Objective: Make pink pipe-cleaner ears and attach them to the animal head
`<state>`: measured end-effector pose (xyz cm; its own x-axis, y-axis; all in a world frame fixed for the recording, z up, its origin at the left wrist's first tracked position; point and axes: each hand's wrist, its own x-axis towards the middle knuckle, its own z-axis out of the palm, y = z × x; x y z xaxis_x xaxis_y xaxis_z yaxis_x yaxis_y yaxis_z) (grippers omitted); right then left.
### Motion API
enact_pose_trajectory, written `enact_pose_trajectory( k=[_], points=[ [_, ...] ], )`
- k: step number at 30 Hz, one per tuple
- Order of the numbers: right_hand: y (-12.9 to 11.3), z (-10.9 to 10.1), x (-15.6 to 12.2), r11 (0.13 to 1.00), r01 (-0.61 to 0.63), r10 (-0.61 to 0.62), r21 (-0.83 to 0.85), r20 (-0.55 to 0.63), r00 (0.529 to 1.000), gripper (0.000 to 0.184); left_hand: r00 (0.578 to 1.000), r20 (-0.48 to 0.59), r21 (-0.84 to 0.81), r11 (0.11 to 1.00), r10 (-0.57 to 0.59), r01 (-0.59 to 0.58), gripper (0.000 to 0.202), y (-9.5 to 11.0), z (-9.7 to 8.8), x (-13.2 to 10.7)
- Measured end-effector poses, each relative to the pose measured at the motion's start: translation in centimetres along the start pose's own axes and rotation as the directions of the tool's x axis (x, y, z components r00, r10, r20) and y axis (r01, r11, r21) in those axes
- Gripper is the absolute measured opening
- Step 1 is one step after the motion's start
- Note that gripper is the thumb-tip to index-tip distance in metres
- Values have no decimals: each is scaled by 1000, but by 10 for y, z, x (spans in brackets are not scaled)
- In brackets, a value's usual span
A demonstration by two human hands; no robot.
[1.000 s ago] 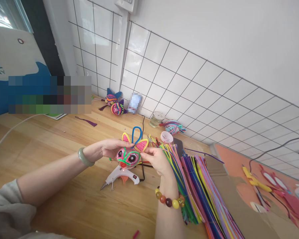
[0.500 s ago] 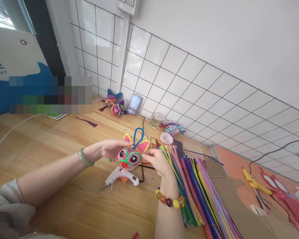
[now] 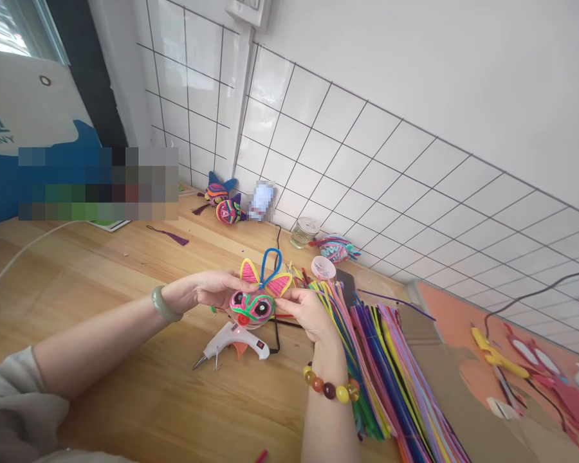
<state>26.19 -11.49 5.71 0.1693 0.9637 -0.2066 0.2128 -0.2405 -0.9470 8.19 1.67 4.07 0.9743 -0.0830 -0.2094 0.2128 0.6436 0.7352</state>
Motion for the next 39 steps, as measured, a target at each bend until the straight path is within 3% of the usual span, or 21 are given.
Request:
enact_pose_trajectory(
  k=[39],
  points=[
    [3,0,1,1000,-11,11,-10,28,1000,31,998,-47,12,999,-35,36,29,1,1,2]
  ],
)
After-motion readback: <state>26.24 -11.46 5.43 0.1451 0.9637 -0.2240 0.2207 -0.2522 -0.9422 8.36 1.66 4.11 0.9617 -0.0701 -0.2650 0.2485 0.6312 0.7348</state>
